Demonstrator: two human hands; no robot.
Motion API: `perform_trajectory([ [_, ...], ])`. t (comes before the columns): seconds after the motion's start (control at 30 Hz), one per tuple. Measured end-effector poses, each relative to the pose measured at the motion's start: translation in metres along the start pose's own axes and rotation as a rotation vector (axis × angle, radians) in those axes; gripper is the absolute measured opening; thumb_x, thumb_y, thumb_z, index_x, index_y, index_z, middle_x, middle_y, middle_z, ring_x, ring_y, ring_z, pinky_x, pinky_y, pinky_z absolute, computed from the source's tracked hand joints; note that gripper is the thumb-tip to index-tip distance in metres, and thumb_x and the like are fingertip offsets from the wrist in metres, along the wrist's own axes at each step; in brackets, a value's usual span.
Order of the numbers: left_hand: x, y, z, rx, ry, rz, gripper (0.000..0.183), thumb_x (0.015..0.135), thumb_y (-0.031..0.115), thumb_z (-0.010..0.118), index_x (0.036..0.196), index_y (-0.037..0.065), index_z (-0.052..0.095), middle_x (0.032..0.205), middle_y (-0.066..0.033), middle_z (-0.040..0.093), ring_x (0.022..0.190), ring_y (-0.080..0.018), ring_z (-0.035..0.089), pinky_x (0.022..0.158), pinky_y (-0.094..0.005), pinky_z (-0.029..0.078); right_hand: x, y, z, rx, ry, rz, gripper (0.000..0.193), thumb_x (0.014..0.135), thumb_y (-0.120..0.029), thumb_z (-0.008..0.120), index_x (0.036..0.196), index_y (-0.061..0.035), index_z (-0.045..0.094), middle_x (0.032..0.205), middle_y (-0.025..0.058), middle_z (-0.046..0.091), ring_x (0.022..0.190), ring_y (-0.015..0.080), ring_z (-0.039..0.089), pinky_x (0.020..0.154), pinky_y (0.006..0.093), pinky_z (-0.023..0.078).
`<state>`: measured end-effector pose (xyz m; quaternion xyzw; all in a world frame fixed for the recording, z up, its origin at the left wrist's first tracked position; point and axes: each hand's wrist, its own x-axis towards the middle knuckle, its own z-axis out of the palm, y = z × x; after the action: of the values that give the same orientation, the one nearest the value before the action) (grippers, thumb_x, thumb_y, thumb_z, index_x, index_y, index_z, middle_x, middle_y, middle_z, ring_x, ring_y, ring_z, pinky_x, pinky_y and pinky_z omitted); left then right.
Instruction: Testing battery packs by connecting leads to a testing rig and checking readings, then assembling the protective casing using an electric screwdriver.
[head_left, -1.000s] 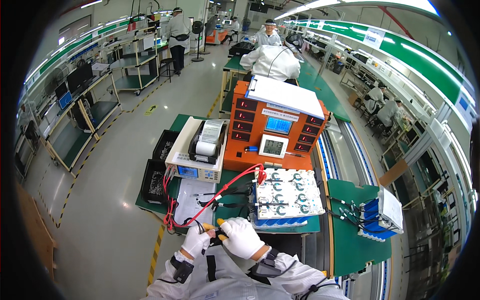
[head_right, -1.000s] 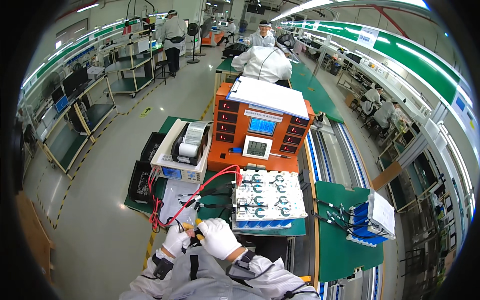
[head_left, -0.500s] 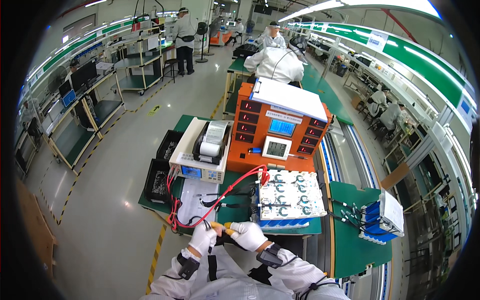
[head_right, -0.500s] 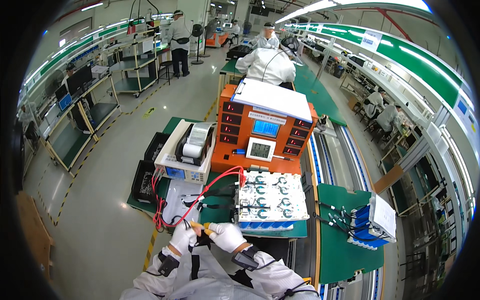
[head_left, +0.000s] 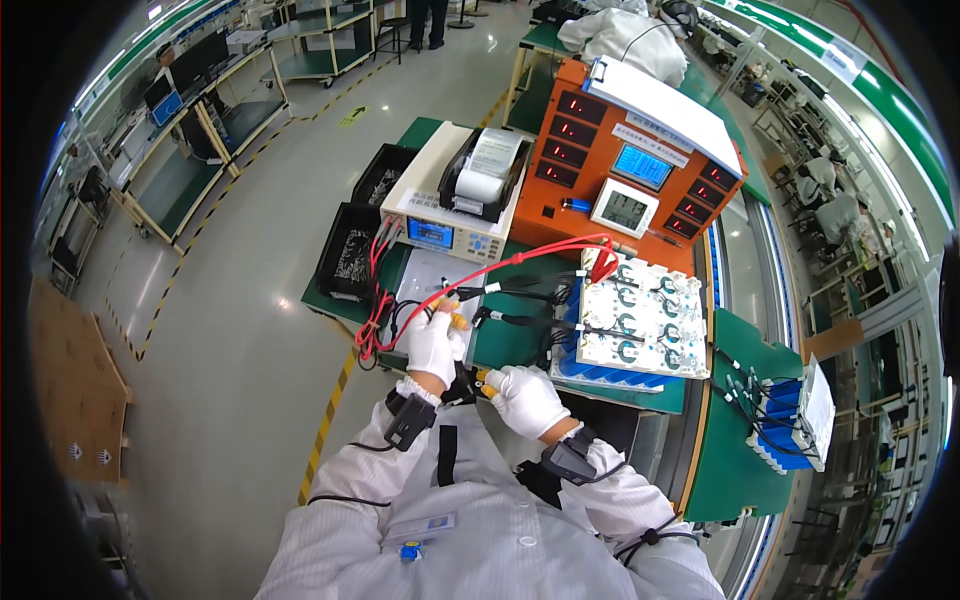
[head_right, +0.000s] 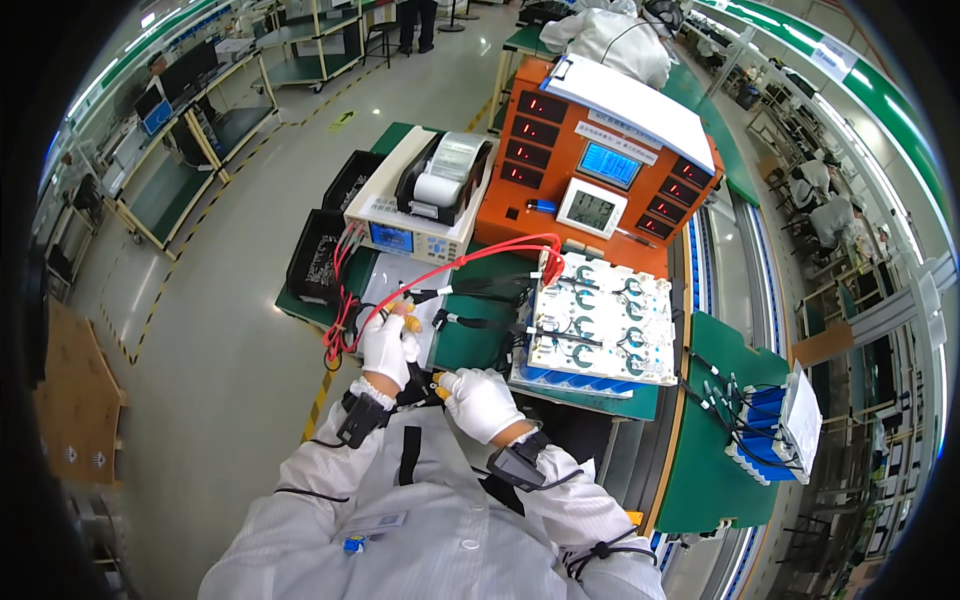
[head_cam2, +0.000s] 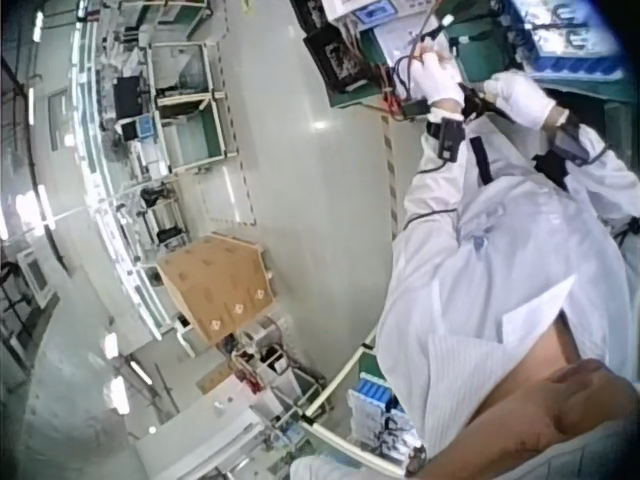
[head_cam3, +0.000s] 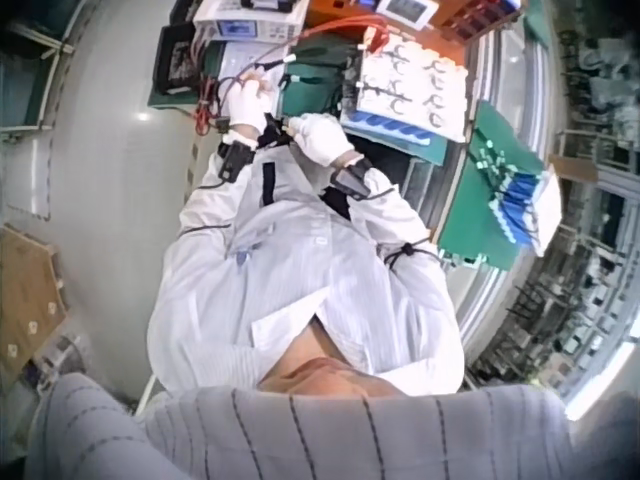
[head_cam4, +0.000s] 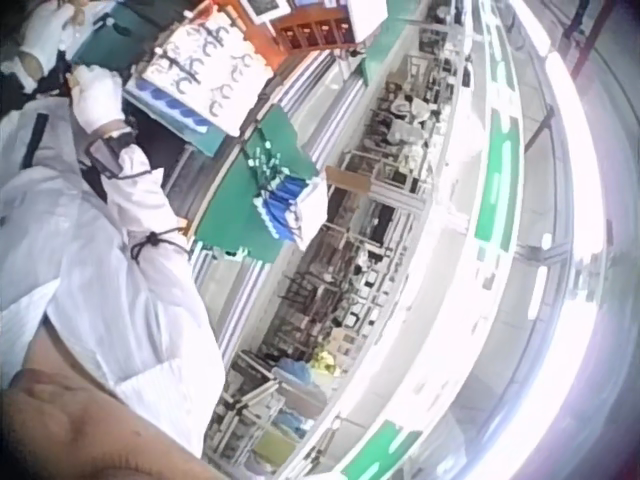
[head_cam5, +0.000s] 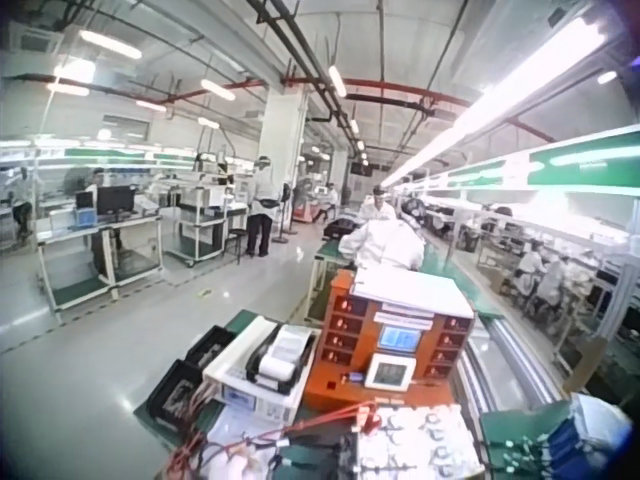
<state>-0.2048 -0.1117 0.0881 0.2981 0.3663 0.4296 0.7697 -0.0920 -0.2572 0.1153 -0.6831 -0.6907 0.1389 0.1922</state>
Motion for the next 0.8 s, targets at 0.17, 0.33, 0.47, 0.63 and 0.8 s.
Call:
perform_trajectory([
  [0.17,0.000,-0.003,0.002,-0.002,0.063,0.000,0.021,0.098,0.025,0.057,0.101,0.005,0.059,0.065,-0.0056,0.057,0.038,-0.0079,0.037,0.035,-0.0238,0.026,-0.003,0.000,0.005,0.020,0.004,-0.017,0.016,0.082,-0.014,0.060,0.095,-0.0106,0.068,0.082,0.0138,0.064,0.080,0.0340,0.063,0.075,0.0448,0.049],
  [0.33,0.000,-0.003,0.003,-0.028,0.064,-0.028,0.022,0.098,0.027,0.058,0.097,0.005,0.058,0.064,-0.0049,0.056,0.039,-0.0077,0.036,0.035,-0.0233,0.024,-0.002,0.003,0.010,-0.004,-0.012,-0.023,0.017,0.082,-0.013,0.058,0.096,-0.0109,0.068,0.082,0.0129,0.063,0.081,0.0326,0.063,0.074,0.0445,0.049],
  [0.47,0.000,-0.002,0.004,-0.022,0.086,-0.043,0.023,0.098,0.027,0.058,0.097,0.005,0.058,0.064,-0.0045,0.055,0.039,-0.0072,0.035,0.036,-0.0230,0.023,-0.001,0.004,0.012,-0.036,0.000,-0.011,0.017,0.082,-0.012,0.057,0.095,-0.0113,0.067,0.082,0.0118,0.063,0.080,0.0317,0.063,0.073,0.0437,0.049],
  [0.63,0.002,-0.005,0.002,-0.014,0.083,-0.039,0.024,0.098,0.028,0.058,0.096,0.004,0.058,0.063,-0.0042,0.054,0.039,-0.0068,0.034,0.036,-0.0230,0.023,0.001,0.002,0.010,-0.052,0.009,-0.063,0.014,0.082,-0.012,0.057,0.093,-0.0122,0.066,0.080,0.0101,0.062,0.079,0.0297,0.063,0.072,0.0422,0.048],
  [0.8,0.000,-0.004,0.005,0.013,0.082,-0.032,0.025,0.099,0.029,0.057,0.097,0.004,0.059,0.063,-0.0040,0.054,0.039,-0.0069,0.033,0.036,-0.0235,0.023,0.000,0.005,0.013,-0.076,0.062,-0.055,0.012,0.082,-0.013,0.057,0.091,-0.0122,0.066,0.079,0.0095,0.061,0.078,0.0291,0.062,0.071,0.0421,0.048],
])
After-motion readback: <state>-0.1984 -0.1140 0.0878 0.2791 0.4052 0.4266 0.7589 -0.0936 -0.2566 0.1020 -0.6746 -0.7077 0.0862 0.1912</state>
